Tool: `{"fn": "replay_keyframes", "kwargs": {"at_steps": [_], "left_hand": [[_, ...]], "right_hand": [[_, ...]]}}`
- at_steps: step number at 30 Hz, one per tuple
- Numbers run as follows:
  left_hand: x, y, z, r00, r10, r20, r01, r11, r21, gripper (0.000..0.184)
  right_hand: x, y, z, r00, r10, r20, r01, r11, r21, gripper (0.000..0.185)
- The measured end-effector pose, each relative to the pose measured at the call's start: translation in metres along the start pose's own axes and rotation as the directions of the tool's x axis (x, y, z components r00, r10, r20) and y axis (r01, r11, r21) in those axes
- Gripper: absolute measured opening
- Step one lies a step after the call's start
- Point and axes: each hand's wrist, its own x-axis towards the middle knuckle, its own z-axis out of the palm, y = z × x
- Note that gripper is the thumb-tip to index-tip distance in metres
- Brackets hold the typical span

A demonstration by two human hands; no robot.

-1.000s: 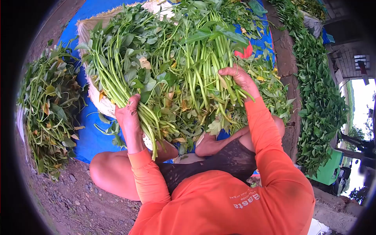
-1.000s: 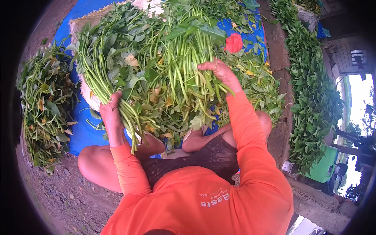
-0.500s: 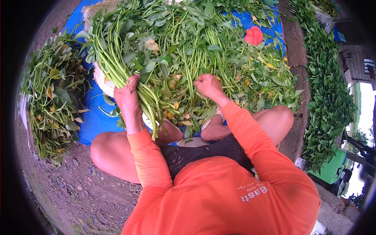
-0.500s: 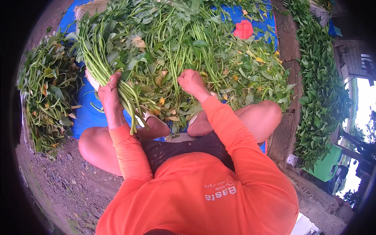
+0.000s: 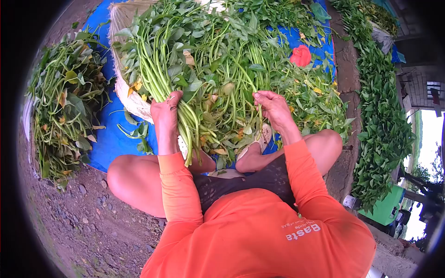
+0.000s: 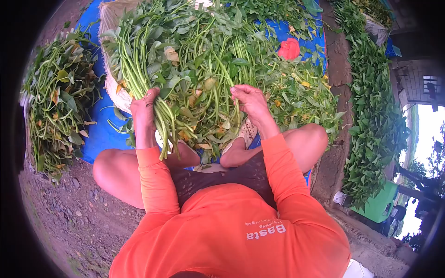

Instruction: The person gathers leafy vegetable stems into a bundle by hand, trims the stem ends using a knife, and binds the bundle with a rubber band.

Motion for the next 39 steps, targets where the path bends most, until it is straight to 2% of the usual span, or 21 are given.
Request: {"fn": "replay_keyframes", "kwargs": {"at_steps": [1, 3, 4, 8, 11, 13, 15, 16, 19, 21, 22, 23, 25, 27, 31, 32, 35, 36, 39], "left_hand": [[0.0, -0.005, 0.001, 1.0, -0.003, 0.01, 0.002, 1.0, 0.019, 0.03], [0.001, -0.012, 0.007, 1.0, -0.001, 0.029, -0.001, 0.999, 0.055, 0.029], [-0.002, -0.011, 0.01, 0.996, -0.05, 0.073, 0.048, 0.998, 0.038, 0.027], [-0.002, -0.028, 0.018, 0.991, -0.08, 0.11, 0.069, 0.993, 0.093, 0.026], [-0.014, -0.029, 0.029, 0.975, -0.152, 0.165, 0.145, 0.988, 0.053, 0.024], [-0.009, -0.053, 0.035, 0.983, -0.125, 0.133, 0.118, 0.991, 0.059, 0.02], [-0.015, -0.06, 0.041, 0.979, -0.111, 0.173, 0.098, 0.992, 0.08, 0.029], [-0.017, -0.065, 0.044, 0.977, -0.103, 0.188, 0.091, 0.993, 0.072, 0.031], [-0.028, -0.083, 0.056, 0.973, -0.114, 0.202, 0.114, 0.993, 0.012, 0.033], [-0.034, -0.089, 0.056, 0.936, -0.18, 0.302, 0.184, 0.983, 0.015, 0.031], [-0.039, -0.094, 0.054, 0.927, -0.185, 0.327, 0.201, 0.98, -0.015, 0.03], [-0.037, -0.095, 0.058, 0.917, -0.173, 0.359, 0.205, 0.977, -0.054, 0.029], [-0.034, -0.097, 0.056, 0.915, -0.144, 0.376, 0.196, 0.975, -0.104, 0.029], [-0.039, -0.093, 0.052, 0.895, -0.172, 0.411, 0.252, 0.956, -0.151, 0.029], [-0.041, -0.083, 0.055, 0.893, -0.144, 0.426, 0.25, 0.946, -0.206, 0.031], [-0.043, -0.079, 0.056, 0.895, -0.128, 0.427, 0.228, 0.955, -0.191, 0.032], [-0.037, -0.085, 0.051, 0.885, -0.094, 0.456, 0.155, 0.983, -0.098, 0.033], [-0.038, -0.083, 0.05, 0.882, -0.117, 0.457, 0.179, 0.979, -0.095, 0.034], [-0.044, -0.074, 0.056, 0.865, -0.113, 0.489, 0.21, 0.966, -0.148, 0.035]], "right_hand": [[-0.01, -0.011, -0.01, 0.999, 0.004, 0.052, -0.011, 0.991, 0.137, 0.027], [-0.031, -0.028, -0.03, 0.994, -0.065, 0.085, 0.05, 0.985, 0.166, 0.027], [-0.038, -0.035, -0.034, 0.989, -0.1, 0.105, 0.08, 0.98, 0.18, 0.027], [-0.072, -0.053, -0.037, 0.976, -0.217, 0.022, 0.205, 0.946, 0.251, 0.027], [-0.071, -0.049, -0.038, 0.934, -0.35, -0.068, 0.353, 0.934, 0.042, 0.027], [-0.066, -0.046, -0.025, 0.852, -0.51, -0.117, 0.502, 0.86, -0.089, 0.028], [-0.064, -0.035, -0.011, 0.774, -0.62, -0.131, 0.587, 0.779, -0.222, 0.028], [-0.06, -0.028, -0.003, 0.76, -0.632, -0.15, 0.595, 0.77, -0.23, 0.027], [-0.069, -0.024, 0.039, 0.77, -0.631, -0.096, 0.513, 0.702, -0.494, 0.026], [-0.054, 0.011, 0.059, 0.819, -0.574, 0.008, 0.505, 0.714, -0.484, 0.028], [-0.049, 0.027, 0.062, 0.81, -0.577, 0.106, 0.529, 0.64, -0.558, 0.029], [-0.053, 0.029, 0.068, 0.847, -0.519, 0.115, 0.478, 0.649, -0.592, 0.03], [-0.051, 0.041, 0.072, 0.802, -0.591, 0.089, 0.522, 0.621, -0.584, 0.031], [-0.056, 0.04, 0.072, 0.802, -0.59, 0.091, 0.508, 0.593, -0.625, 0.031], [-0.064, 0.024, 0.084, 0.783, -0.606, 0.141, 0.511, 0.497, -0.701, 0.028], [-0.067, 0.021, 0.087, 0.748, -0.635, 0.195, 0.554, 0.435, -0.71, 0.027], [-0.08, 0.007, 0.09, 0.8, -0.529, 0.283, 0.518, 0.371, -0.771, 0.028], [-0.084, 0.0, 0.086, 0.801, -0.513, 0.309, 0.522, 0.345, -0.78, 0.027], [-0.073, -0.034, 0.084, 0.642, -0.739, 0.202, 0.658, 0.397, -0.64, 0.024]]}}
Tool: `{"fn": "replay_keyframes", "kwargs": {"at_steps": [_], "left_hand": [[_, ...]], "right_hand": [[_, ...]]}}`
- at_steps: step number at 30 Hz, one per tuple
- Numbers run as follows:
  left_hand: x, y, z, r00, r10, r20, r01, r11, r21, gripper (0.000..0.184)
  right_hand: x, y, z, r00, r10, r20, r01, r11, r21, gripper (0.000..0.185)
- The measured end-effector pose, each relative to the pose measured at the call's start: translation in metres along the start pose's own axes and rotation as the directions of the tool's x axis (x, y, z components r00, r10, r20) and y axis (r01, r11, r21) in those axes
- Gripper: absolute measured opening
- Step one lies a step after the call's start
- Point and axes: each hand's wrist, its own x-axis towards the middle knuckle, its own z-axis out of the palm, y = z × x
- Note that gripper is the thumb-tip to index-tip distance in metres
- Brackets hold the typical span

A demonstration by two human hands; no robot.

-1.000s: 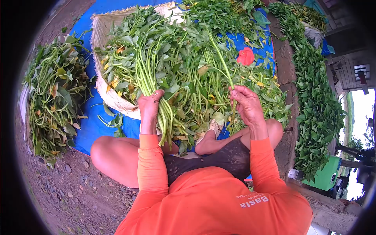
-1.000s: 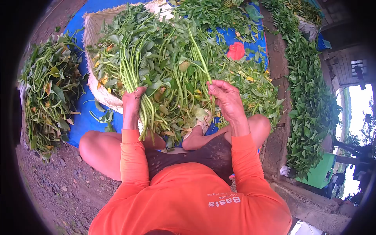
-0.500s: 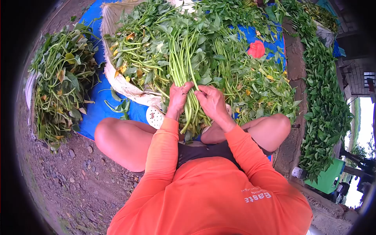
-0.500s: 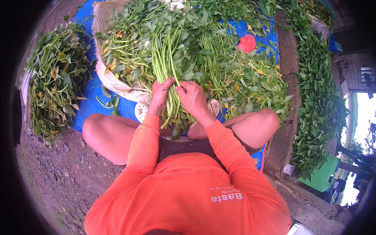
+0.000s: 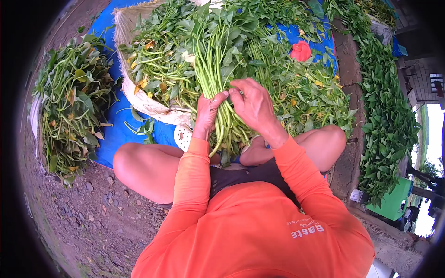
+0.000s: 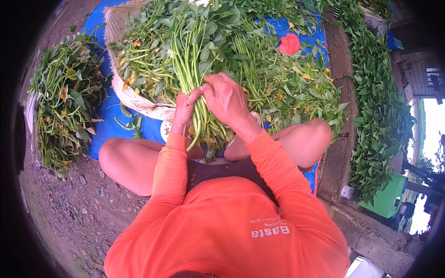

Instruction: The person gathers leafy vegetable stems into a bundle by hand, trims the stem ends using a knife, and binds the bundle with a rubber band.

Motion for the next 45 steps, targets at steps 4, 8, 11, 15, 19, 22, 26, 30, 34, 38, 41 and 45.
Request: {"fn": "replay_keyframes", "kwargs": {"at_steps": [4, 8, 11, 15, 19, 22, 26, 30, 34, 38, 41, 45], "left_hand": [[-0.006, 0.005, 0.006, 0.999, -0.029, 0.025, 0.03, 1.0, -0.007, 0.039], [-0.009, 0.007, 0.004, 0.997, 0.05, 0.051, -0.053, 0.997, 0.064, 0.041], [-0.01, 0.008, 0.001, 0.998, 0.014, 0.06, -0.018, 0.998, 0.054, 0.042], [-0.014, 0.011, 0.0, 1.0, -0.012, 0.026, 0.011, 0.998, 0.056, 0.037], [-0.011, 0.007, -0.003, 0.999, -0.043, 0.025, 0.046, 0.993, -0.105, 0.028], [-0.01, 0.008, -0.007, 0.994, -0.1, 0.035, 0.104, 0.987, -0.126, 0.027], [-0.011, 0.009, -0.002, 0.991, -0.129, 0.041, 0.133, 0.985, -0.11, 0.027], [-0.006, 0.006, 0.005, 0.994, -0.105, 0.017, 0.107, 0.987, -0.119, 0.023], [0.001, 0.012, -0.006, 0.997, -0.081, -0.007, 0.079, 0.992, -0.096, 0.025], [0.009, 0.011, -0.025, 1.0, -0.008, -0.019, 0.006, 0.994, -0.112, 0.031], [0.012, 0.015, -0.028, 0.999, 0.038, -0.02, -0.04, 0.995, -0.096, 0.03], [0.014, 0.019, -0.016, 1.0, 0.014, -0.019, -0.015, 0.997, -0.073, 0.03]], "right_hand": [[0.032, 0.035, 0.009, 0.968, -0.21, 0.137, 0.212, 0.977, 0.001, 0.023], [0.03, 0.05, 0.006, 0.934, -0.288, 0.212, 0.308, 0.949, -0.068, 0.022], [0.028, 0.049, 0.0, 0.929, -0.262, 0.263, 0.288, 0.956, -0.064, 0.017], [0.019, 0.039, -0.007, 0.921, -0.219, 0.321, 0.256, 0.964, -0.078, 0.017], [0.011, 0.047, -0.001, 0.93, -0.184, 0.318, 0.193, 0.981, 0.003, 0.017], [0.011, 0.042, -0.005, 0.928, -0.199, 0.314, 0.198, 0.98, 0.037, 0.016], [0.015, 0.039, -0.012, 0.905, -0.221, 0.365, 0.244, 0.97, -0.019, 0.013], [0.011, 0.04, -0.02, 0.87, -0.252, 0.424, 0.296, 0.954, -0.041, 0.013], [0.005, 0.055, -0.043, 0.916, -0.203, 0.347, 0.245, 0.966, -0.08, 0.013], [0.016, 0.116, -0.112, 0.974, -0.186, -0.128, 0.066, 0.776, -0.628, 0.018], [0.009, 0.073, -0.13, 0.989, 0.042, -0.139, -0.087, 0.937, -0.339, 0.02], [-0.046, 0.017, -0.087, 0.974, 0.006, 0.226, -0.02, 0.998, 0.059, 0.022]]}}
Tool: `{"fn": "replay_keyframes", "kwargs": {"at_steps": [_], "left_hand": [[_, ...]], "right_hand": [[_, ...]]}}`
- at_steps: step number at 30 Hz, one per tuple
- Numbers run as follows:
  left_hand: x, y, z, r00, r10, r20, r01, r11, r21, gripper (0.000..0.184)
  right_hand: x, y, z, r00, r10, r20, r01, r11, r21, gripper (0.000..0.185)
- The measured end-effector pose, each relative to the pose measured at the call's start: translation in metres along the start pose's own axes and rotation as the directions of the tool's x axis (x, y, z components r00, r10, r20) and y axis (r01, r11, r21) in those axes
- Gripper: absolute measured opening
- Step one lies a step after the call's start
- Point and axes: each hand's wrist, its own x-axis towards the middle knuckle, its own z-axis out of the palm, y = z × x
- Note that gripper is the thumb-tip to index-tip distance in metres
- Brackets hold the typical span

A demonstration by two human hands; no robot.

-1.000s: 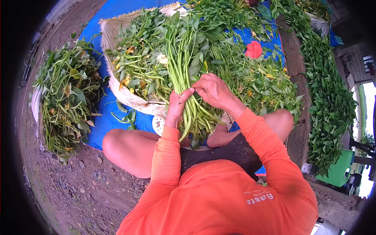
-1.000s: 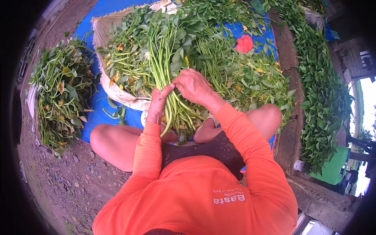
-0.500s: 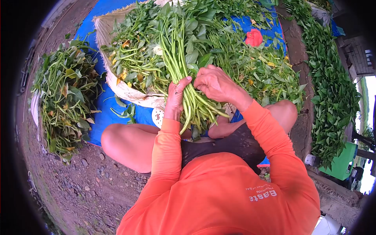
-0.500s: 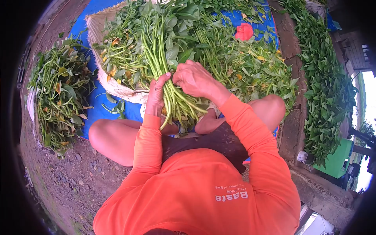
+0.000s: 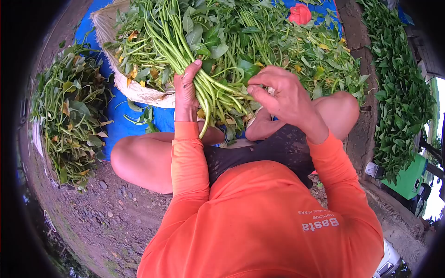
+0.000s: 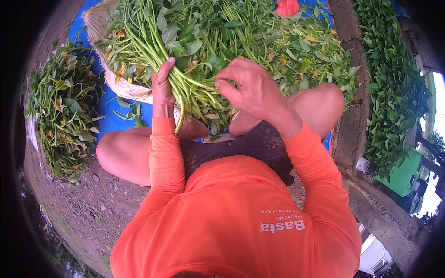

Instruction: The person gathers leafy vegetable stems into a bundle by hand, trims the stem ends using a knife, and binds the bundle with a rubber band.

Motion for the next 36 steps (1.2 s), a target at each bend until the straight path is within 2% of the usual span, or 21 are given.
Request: {"fn": "replay_keyframes", "kwargs": {"at_steps": [1, 4, 7, 8, 11, 12, 15, 17, 18, 21, 25, 28, 31, 32, 34, 36], "left_hand": [[0.0, 0.0, 0.004, 1.0, 0.02, -0.009, -0.02, 1.0, 0.02, 0.031], [0.001, -0.002, 0.008, 0.996, 0.06, -0.066, -0.056, 0.997, 0.059, 0.032], [-0.005, -0.003, 0.017, 0.988, 0.077, -0.136, -0.066, 0.994, 0.087, 0.033], [-0.004, -0.002, 0.019, 0.985, 0.09, -0.148, -0.076, 0.992, 0.1, 0.032], [0.002, -0.011, 0.01, 0.981, 0.107, -0.162, -0.081, 0.984, 0.156, 0.031], [0.002, -0.012, 0.009, 0.976, 0.127, -0.179, -0.096, 0.981, 0.171, 0.032], [-0.005, -0.005, 0.016, 0.975, 0.095, -0.2, -0.08, 0.993, 0.081, 0.03], [-0.006, -0.001, 0.014, 0.968, 0.126, -0.215, -0.106, 0.989, 0.101, 0.028], [-0.007, 0.003, 0.016, 0.965, 0.14, -0.222, -0.118, 0.987, 0.112, 0.027], [-0.017, 0.021, 0.022, 0.964, 0.135, -0.227, -0.112, 0.988, 0.109, 0.025], [-0.014, 0.015, 0.013, 0.978, 0.084, -0.189, -0.058, 0.989, 0.139, 0.022], [-0.01, 0.006, 0.01, 0.985, 0.063, -0.158, -0.039, 0.988, 0.149, 0.028], [-0.012, 0.002, 0.01, 0.98, 0.097, -0.174, -0.071, 0.987, 0.147, 0.031], [-0.011, 0.0, 0.01, 0.976, 0.111, -0.19, -0.087, 0.988, 0.13, 0.031], [-0.004, -0.005, 0.013, 0.972, 0.131, -0.196, -0.119, 0.99, 0.069, 0.03], [-0.001, -0.009, 0.007, 0.979, 0.061, -0.196, -0.06, 0.998, 0.012, 0.028]], "right_hand": [[-0.008, 0.003, 0.018, 0.998, -0.034, 0.044, 0.035, 0.998, -0.042, 0.024], [-0.013, 0.006, 0.049, 0.975, -0.184, -0.127, 0.146, 0.954, -0.262, 0.032], [-0.007, 0.007, 0.068, 0.976, -0.176, -0.126, 0.138, 0.954, -0.265, 0.032], [-0.002, 0.01, 0.076, 0.96, -0.228, -0.161, 0.179, 0.945, -0.274, 0.025], [0.009, 0.024, 0.087, 0.965, -0.253, -0.067, 0.213, 0.907, -0.363, 0.022], [0.01, 0.022, 0.087, 0.959, -0.255, -0.125, 0.205, 0.926, -0.318, 0.013], [0.011, 0.016, 0.089, 0.979, -0.144, -0.142, 0.107, 0.965, -0.241, 0.008], [0.0, 0.004, 0.082, 0.992, -0.026, 0.125, 0.047, 0.985, -0.168, 0.006], [-0.004, -0.001, 0.076, 0.966, 0.028, 0.258, 0.009, 0.99, -0.138, 0.006], [-0.003, -0.012, 0.058, 0.97, -0.068, 0.234, 0.046, 0.994, 0.098, 0.007], [0.053, -0.001, 0.05, 0.976, -0.212, -0.058, 0.215, 0.976, 0.047, 0.008], [0.077, 0.019, 0.057, 0.964, -0.022, 0.266, 0.029, 0.999, -0.023, 0.012], [0.065, 0.022, 0.061, 0.93, -0.122, 0.346, 0.144, 0.989, -0.041, 0.015], [0.058, 0.02, 0.061, 0.931, -0.111, 0.348, 0.159, 0.981, -0.113, 0.015], [0.051, 0.021, 0.053, 0.951, -0.129, 0.282, 0.163, 0.982, -0.099, 0.014], [0.046, 0.02, 0.037, 0.959, -0.091, 0.268, 0.123, 0.986, -0.108, 0.013]]}}
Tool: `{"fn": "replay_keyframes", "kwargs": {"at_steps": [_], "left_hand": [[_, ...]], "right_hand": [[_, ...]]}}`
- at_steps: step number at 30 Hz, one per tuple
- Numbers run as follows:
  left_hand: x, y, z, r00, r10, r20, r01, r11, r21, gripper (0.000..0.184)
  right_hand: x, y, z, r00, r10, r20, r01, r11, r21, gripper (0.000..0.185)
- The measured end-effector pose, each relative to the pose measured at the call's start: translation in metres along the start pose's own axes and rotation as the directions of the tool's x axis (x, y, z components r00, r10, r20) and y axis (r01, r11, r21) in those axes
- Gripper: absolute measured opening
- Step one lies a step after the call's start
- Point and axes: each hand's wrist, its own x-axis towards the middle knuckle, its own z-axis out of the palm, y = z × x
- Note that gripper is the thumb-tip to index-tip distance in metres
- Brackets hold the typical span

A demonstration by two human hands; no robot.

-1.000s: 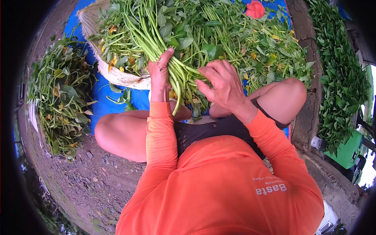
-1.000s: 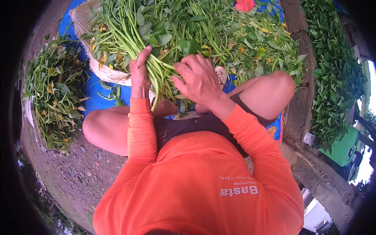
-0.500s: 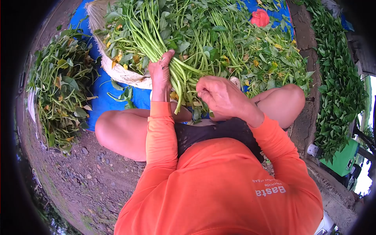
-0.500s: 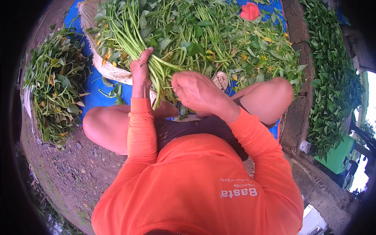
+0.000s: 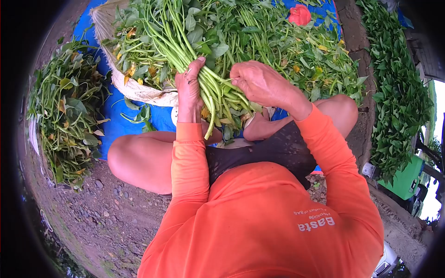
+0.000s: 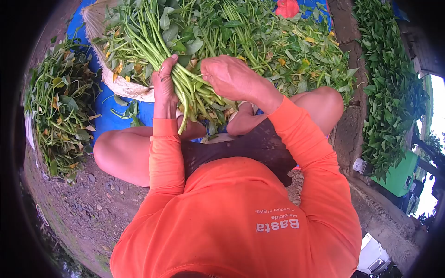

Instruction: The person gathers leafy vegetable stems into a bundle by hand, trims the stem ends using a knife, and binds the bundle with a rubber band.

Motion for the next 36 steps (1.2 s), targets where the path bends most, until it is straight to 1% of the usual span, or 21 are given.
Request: {"fn": "replay_keyframes", "kwargs": {"at_steps": [3, 5, 6, 7, 10, 11, 12, 13, 14, 15, 16, 17, 19, 22, 25, 27, 28, 29, 31, 34, 36], "left_hand": [[-0.007, 0.019, 0.011, 0.997, -0.063, 0.046, 0.068, 0.989, -0.132, 0.023], [0.0, 0.031, 0.001, 0.999, -0.019, 0.033, 0.022, 0.997, -0.072, 0.027], [0.007, 0.037, -0.009, 0.999, -0.003, -0.055, 0.005, 0.999, 0.046, 0.023], [0.006, 0.044, -0.009, 0.996, 0.021, -0.091, -0.015, 0.998, 0.062, 0.021], [0.016, 0.053, -0.024, 0.979, 0.129, -0.159, -0.099, 0.978, 0.184, 0.025], [0.022, 0.051, -0.031, 0.974, 0.163, -0.157, -0.125, 0.966, 0.225, 0.025], [0.02, 0.053, -0.028, 0.973, 0.157, -0.169, -0.113, 0.964, 0.242, 0.025], [0.018, 0.056, -0.024, 0.971, 0.156, -0.181, -0.106, 0.96, 0.258, 0.025], [0.017, 0.057, -0.022, 0.971, 0.152, -0.184, -0.104, 0.963, 0.247, 0.025], [0.016, 0.057, -0.019, 0.971, 0.15, -0.187, -0.104, 0.967, 0.234, 0.025], [0.012, 0.058, -0.014, 0.97, 0.155, -0.188, -0.112, 0.968, 0.225, 0.024], [0.009, 0.06, -0.011, 0.974, 0.122, -0.192, -0.08, 0.973, 0.215, 0.024], [0.008, 0.059, -0.01, 0.97, 0.159, -0.185, -0.118, 0.97, 0.213, 0.024], [0.009, 0.057, -0.019, 0.972, 0.147, -0.183, -0.103, 0.968, 0.23, 0.024], [0.011, 0.057, -0.026, 0.97, 0.118, -0.211, -0.062, 0.966, 0.252, 0.023], [0.017, 0.053, -0.027, 0.977, 0.09, -0.194, -0.038, 0.967, 0.253, 0.023], [0.014, 0.055, -0.02, 0.978, 0.065, -0.198, -0.018, 0.972, 0.233, 0.023], [0.013, 0.056, -0.018, 0.98, 0.063, -0.189, -0.019, 0.974, 0.226, 0.024], [0.013, 0.05, -0.017, 0.985, 0.054, -0.167, -0.017, 0.976, 0.218, 0.024], [0.015, 0.043, -0.017, 0.993, 0.019, -0.114, 0.001, 0.984, 0.177, 0.031], [0.006, 0.045, -0.005, 0.998, -0.022, -0.067, 0.028, 0.996, 0.089, 0.037]], "right_hand": [[-0.024, 0.016, -0.034, 0.989, 0.091, 0.113, -0.089, 0.996, -0.021, 0.013], [-0.039, 0.039, -0.066, 0.947, 0.296, 0.123, -0.297, 0.955, -0.012, 0.013], [-0.052, 0.076, -0.081, 0.927, 0.368, -0.068, -0.372, 0.886, -0.278, 0.016], [-0.058, 0.115, -0.087, 0.888, 0.373, -0.268, -0.459, 0.734, -0.5, 0.02], [-0.053, 0.161, -0.082, 0.779, 0.367, -0.508, -0.623, 0.542, -0.564, 0.029], [-0.04, 0.161, -0.058, 0.806, 0.37, -0.462, -0.544, 0.771, -0.331, 0.036], [-0.022, 0.141, -0.031, 0.818, 0.473, -0.326, -0.501, 0.866, 0.0, 0.03], [-0.006, 0.135, 0.003, 0.855, 0.486, -0.18, -0.467, 0.873, 0.139, 0.025], [0.011, 0.13, 0.034, 0.834, 0.549, -0.059, -0.543, 0.835, 0.085, 0.022], [0.025, 0.128, 0.065, 0.814, 0.579, -0.032, -0.576, 0.814, 0.079, 0.023], [0.037, 0.136, 0.096, 0.743, 0.665, -0.075, -0.663, 0.746, 0.062, 0.024], [0.048, 0.131, 0.109, 0.681, 0.728, -0.073, -0.731, 0.682, -0.016, 0.025], [0.051, 0.141, 0.144, 0.693, 0.664, -0.28, -0.709, 0.697, -0.102, 0.025], [0.047, 0.154, 0.137, 0.672, 0.71, -0.211, -0.665, 0.704, 0.25, 0.026], [0.04, 0.151, 0.088, 0.702, 0.712, -0.027, -0.643, 0.65, 0.405, 0.034], [0.032, 0.137, 0.046, 0.677, 0.735, 0.039, -0.574, 0.494, 0.653, 0.037], [0.028, 0.124, 0.021, 0.702, 0.707, 0.081, -0.489, 0.397, 0.776, 0.037], [0.022, 0.125, 0.003, 0.745, 0.65, 0.147, -0.448, 0.325, 0.832, 0.039], [0.015, 0.123, -0.017, 0.792, 0.59, 0.156, -0.341, 0.215, 0.915, 0.04], [0.007, 0.105, -0.037, 0.804, 0.59, 0.07, -0.281, 0.274, 0.92, 0.036], [0.005, 0.093, -0.042, 0.787, 0.606, -0.116, -0.231, 0.463, 0.856, 0.033]]}}
